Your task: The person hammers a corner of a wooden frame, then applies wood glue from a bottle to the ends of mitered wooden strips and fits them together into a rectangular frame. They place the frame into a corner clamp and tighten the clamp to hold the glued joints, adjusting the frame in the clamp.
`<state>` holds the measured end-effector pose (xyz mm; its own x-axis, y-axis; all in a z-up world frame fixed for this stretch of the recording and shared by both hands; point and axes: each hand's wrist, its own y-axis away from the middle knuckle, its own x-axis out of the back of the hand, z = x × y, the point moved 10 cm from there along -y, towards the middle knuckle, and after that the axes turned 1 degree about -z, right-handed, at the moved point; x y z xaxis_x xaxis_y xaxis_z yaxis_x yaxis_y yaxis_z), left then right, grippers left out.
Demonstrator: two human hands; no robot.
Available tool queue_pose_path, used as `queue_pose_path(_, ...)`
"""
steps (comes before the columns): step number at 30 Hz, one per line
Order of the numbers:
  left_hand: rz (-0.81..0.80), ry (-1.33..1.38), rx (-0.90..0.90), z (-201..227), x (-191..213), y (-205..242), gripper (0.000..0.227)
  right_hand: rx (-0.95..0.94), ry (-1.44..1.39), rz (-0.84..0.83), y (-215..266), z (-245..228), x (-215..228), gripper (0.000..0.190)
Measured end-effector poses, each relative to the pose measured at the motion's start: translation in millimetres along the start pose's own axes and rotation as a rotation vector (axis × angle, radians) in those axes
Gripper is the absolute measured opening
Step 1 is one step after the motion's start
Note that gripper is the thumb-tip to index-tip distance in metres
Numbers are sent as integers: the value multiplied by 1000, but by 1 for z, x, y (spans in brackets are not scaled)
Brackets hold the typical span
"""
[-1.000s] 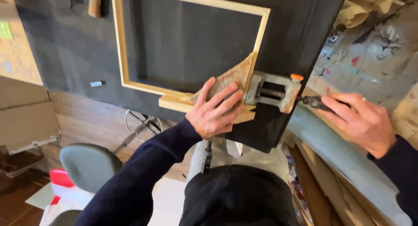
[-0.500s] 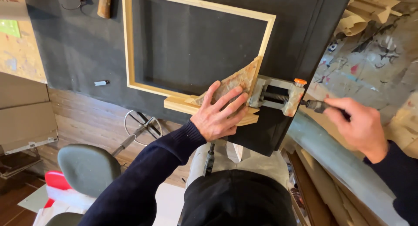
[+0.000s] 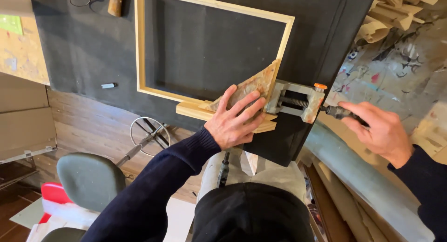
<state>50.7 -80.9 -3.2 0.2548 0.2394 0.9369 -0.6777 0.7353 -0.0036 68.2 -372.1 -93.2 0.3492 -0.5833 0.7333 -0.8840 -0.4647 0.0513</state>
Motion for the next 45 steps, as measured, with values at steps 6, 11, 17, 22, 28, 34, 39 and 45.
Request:
queue_pose_path(6,8,10,-39,2,4,0,60,-607,-540,-298,9,58,-43,37)
queue_pose_path(11,17,-17,-28,1,3,-2,60,-361,-290,-236,-26,1,6,37)
queue_pose_path(17,3,17,-7,0,4,0,59,111,36,26,-25,-57,27,33)
queue_pose_path(22,17,12,-29,0,2,-1,59,-440,-343,-288,-2,60,-44,35)
queue_pose_path(28,35,24,-23,3,6,-3,60,-453,-94,-352,-24,2,-11,41)
queue_pose_path(34,40,15,-27,2,8,0,59,-35,297,-23,-51,-88,19,35)
queue_pose_path(39,38,-7,-19,-1,7,-3,59,-291,372,-240,-56,-31,-18,26)
queue_pose_path(45,87,22,-70,-1,10,-5,59,-419,287,-451,-60,-4,-28,31)
